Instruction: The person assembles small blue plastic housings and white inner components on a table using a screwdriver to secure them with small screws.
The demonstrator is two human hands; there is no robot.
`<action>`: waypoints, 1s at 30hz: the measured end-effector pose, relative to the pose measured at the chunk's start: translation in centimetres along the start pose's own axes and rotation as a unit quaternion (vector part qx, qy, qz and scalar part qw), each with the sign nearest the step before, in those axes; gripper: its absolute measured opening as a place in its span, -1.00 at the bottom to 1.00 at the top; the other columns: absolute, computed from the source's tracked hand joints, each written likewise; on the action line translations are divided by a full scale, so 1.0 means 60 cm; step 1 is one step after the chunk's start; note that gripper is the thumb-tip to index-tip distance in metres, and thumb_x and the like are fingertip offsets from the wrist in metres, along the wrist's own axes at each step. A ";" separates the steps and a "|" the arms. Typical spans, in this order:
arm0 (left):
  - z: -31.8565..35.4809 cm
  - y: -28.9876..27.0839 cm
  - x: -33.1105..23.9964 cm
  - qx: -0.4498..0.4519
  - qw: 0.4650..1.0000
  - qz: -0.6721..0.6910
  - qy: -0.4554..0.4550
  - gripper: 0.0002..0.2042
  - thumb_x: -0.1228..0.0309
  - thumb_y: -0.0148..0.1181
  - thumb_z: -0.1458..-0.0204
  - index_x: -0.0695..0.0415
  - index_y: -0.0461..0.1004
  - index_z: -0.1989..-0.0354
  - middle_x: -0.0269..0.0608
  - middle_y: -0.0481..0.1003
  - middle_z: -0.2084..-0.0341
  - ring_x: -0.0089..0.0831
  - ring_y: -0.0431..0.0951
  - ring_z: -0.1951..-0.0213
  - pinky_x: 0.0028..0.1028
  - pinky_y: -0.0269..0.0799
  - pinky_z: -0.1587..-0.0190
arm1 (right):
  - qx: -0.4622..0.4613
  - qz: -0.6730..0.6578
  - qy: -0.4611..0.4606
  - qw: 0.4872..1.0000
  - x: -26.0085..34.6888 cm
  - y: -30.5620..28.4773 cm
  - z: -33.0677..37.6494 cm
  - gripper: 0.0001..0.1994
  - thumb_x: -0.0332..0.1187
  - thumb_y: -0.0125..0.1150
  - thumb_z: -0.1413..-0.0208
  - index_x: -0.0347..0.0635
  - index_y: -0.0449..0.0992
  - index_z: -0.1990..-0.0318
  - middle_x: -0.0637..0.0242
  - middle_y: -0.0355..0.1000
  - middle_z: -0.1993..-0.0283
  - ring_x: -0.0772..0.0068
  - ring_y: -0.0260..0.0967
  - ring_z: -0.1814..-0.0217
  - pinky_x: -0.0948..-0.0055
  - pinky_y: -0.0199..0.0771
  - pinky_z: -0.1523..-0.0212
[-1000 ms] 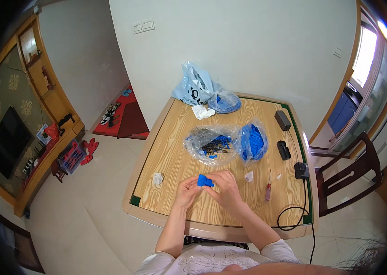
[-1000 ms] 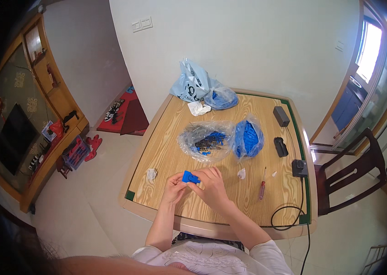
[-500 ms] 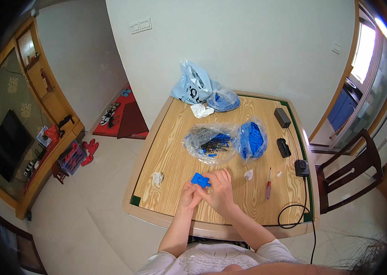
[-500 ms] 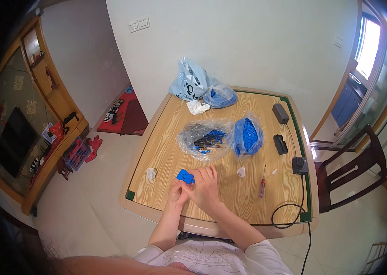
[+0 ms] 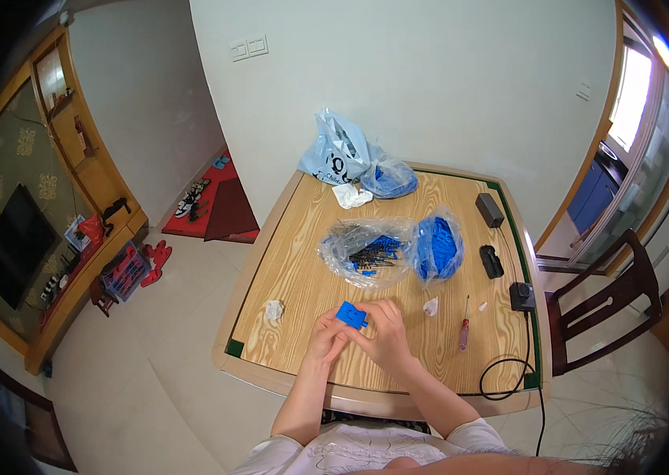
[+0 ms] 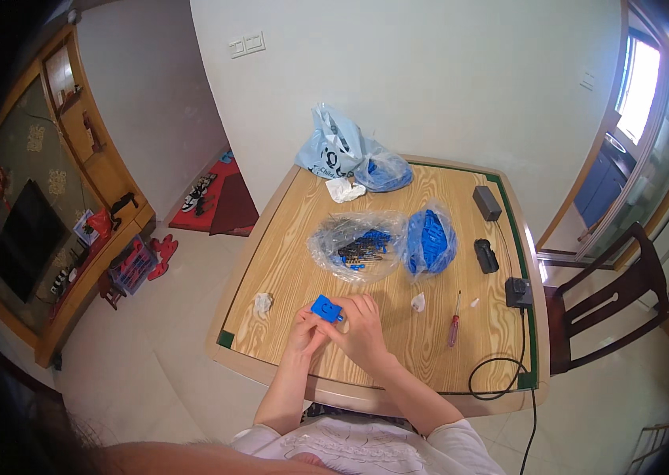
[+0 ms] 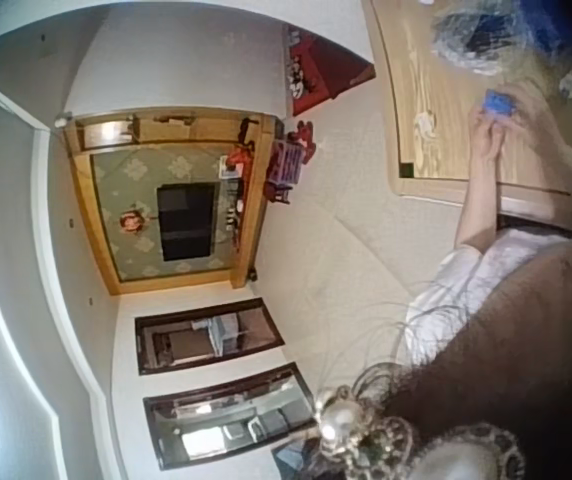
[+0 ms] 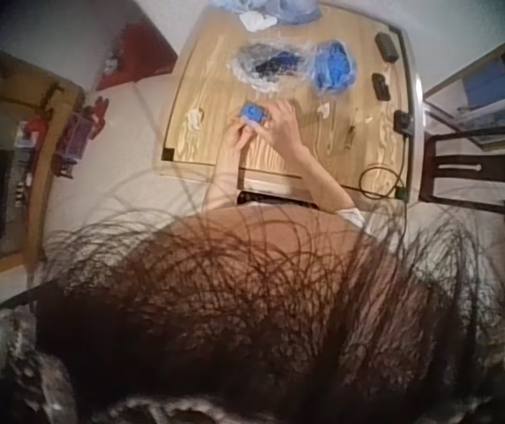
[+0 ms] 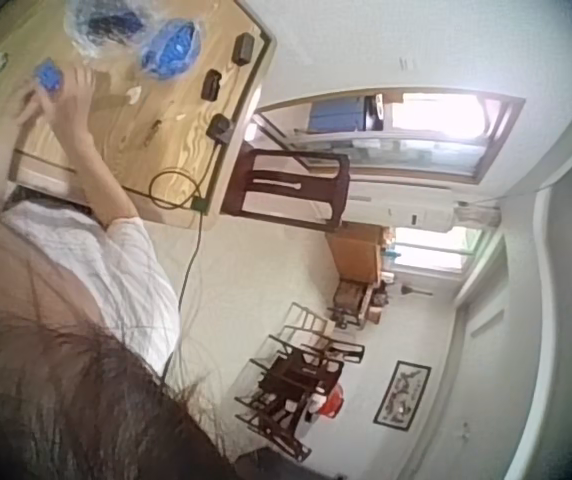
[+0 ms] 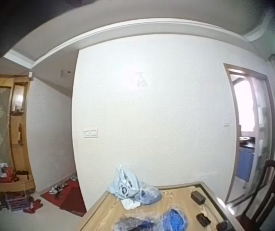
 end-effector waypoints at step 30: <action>0.010 0.020 -0.012 0.024 0.996 -0.089 0.004 -0.61 0.66 0.19 0.10 0.39 0.38 0.02 -0.01 0.50 0.15 -0.28 0.52 0.09 -0.35 0.42 -0.02 | -0.016 -0.019 -0.006 1.000 0.002 -0.009 0.014 -0.69 -0.42 0.37 0.19 -0.20 0.47 0.23 0.22 0.38 0.27 0.15 0.31 0.19 0.28 0.30 0.14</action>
Point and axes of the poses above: each hand's wrist, its own z-axis away from the middle knuckle, its own y-axis out of the palm, x = y × z, the point moved 1 cm from there along -z, towards the middle knuckle
